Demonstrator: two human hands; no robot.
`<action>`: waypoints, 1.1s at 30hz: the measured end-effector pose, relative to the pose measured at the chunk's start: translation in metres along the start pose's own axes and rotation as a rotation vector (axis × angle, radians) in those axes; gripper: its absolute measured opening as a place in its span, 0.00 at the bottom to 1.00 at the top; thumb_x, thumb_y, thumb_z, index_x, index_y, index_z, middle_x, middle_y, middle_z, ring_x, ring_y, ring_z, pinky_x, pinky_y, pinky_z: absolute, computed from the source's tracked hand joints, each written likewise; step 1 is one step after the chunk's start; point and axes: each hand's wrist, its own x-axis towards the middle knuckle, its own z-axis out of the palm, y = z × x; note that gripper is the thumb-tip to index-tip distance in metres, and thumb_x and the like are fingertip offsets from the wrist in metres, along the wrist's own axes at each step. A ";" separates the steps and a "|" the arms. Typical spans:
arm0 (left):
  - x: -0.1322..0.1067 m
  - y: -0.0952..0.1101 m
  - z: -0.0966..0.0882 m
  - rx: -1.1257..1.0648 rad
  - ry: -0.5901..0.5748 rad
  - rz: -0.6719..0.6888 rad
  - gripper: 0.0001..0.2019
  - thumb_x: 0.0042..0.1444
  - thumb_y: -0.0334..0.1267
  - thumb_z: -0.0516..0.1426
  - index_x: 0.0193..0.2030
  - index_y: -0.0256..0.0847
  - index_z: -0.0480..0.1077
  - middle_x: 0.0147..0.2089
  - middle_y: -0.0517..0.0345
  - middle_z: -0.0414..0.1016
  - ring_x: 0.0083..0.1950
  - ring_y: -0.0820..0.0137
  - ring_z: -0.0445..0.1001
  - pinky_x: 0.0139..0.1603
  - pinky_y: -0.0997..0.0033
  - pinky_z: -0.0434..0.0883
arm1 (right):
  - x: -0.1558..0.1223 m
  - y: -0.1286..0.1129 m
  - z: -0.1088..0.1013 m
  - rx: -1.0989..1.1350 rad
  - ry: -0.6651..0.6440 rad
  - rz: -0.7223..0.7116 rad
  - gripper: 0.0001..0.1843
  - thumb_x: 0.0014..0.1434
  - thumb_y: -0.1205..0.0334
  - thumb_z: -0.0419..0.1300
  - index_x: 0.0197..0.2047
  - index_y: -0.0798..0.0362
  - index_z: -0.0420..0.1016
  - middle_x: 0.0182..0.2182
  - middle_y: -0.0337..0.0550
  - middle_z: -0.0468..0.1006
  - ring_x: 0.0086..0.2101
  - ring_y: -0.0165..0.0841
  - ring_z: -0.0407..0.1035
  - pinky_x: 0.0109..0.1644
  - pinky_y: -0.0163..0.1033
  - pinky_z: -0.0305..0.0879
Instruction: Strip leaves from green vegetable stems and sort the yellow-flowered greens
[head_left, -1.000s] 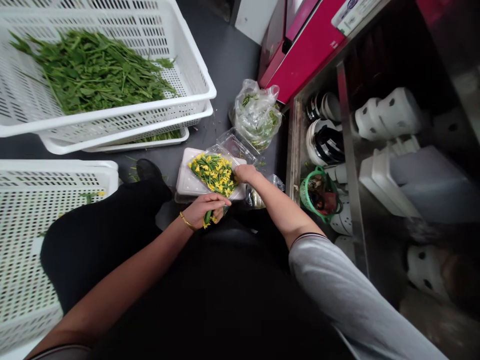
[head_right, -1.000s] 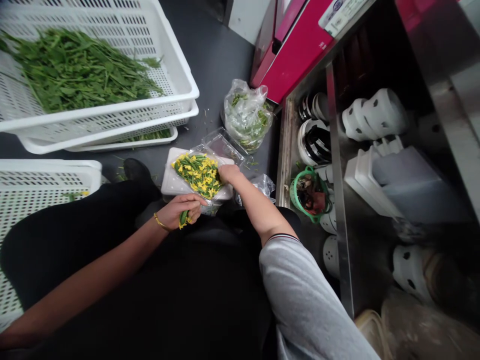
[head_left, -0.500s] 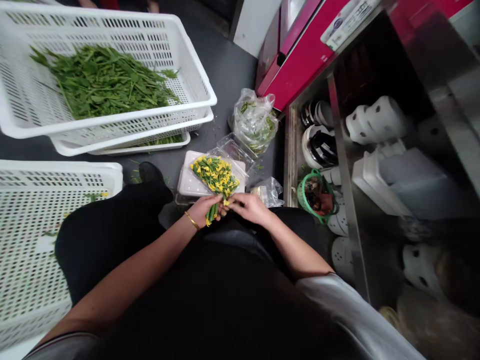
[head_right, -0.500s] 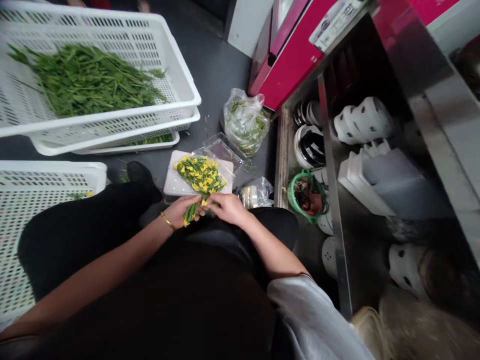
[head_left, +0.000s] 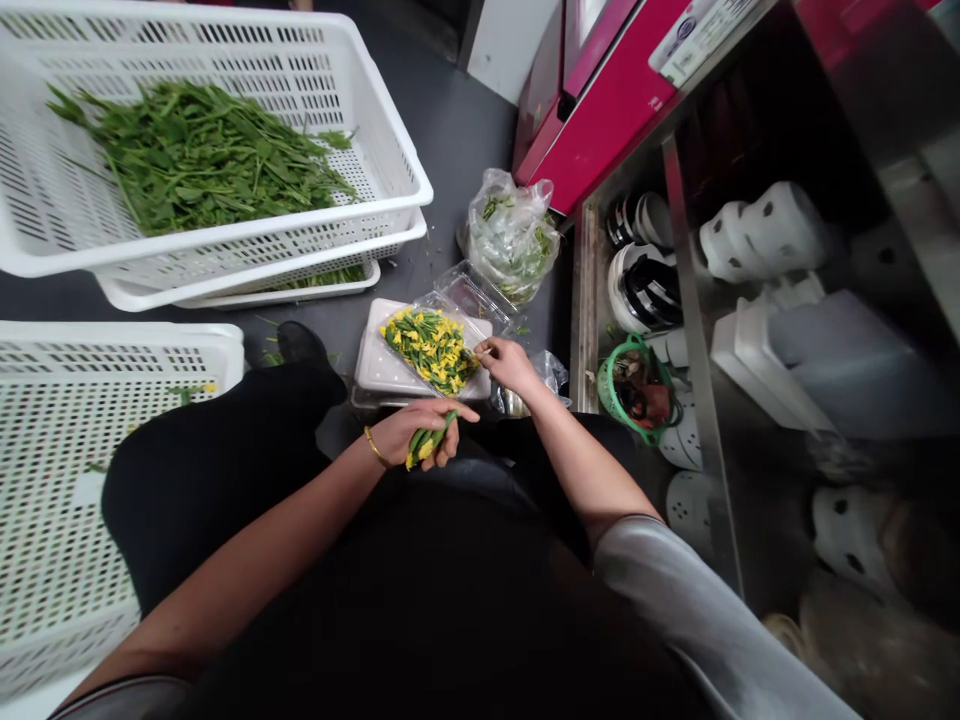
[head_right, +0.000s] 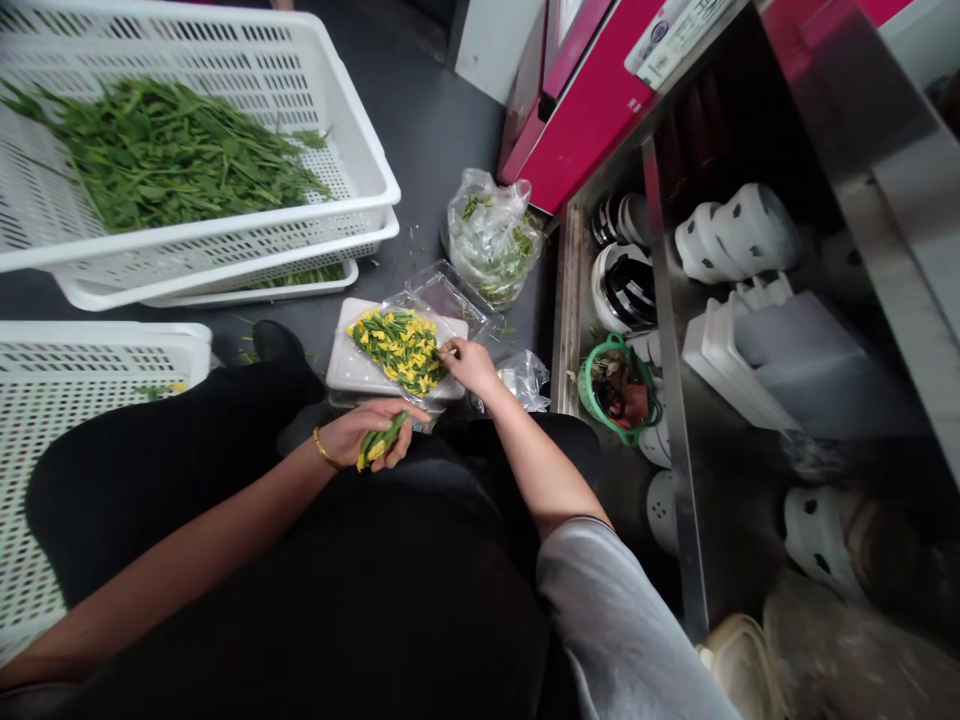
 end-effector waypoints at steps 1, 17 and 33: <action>0.001 0.000 0.001 0.007 0.013 -0.031 0.18 0.50 0.40 0.56 0.45 0.31 0.71 0.27 0.49 0.74 0.22 0.69 0.72 0.14 0.79 0.63 | 0.010 0.001 0.002 -0.131 -0.033 0.011 0.13 0.56 0.60 0.53 0.41 0.54 0.74 0.34 0.43 0.77 0.33 0.31 0.71 0.38 0.33 0.63; 0.015 -0.006 0.001 0.119 0.410 -0.061 0.10 0.44 0.36 0.61 0.34 0.34 0.71 0.15 0.66 0.62 0.12 0.80 0.58 0.11 0.81 0.55 | 0.044 -0.013 0.037 -0.571 -0.359 -0.027 0.24 0.52 0.55 0.59 0.51 0.55 0.71 0.39 0.54 0.77 0.38 0.39 0.71 0.37 0.36 0.64; 0.015 -0.009 -0.005 -0.117 0.499 -0.143 0.14 0.52 0.46 0.57 0.31 0.34 0.68 0.19 0.57 0.69 0.13 0.77 0.62 0.10 0.80 0.56 | -0.071 -0.028 -0.007 0.120 -0.280 -0.416 0.11 0.58 0.56 0.55 0.37 0.56 0.70 0.28 0.38 0.73 0.27 0.25 0.65 0.34 0.29 0.58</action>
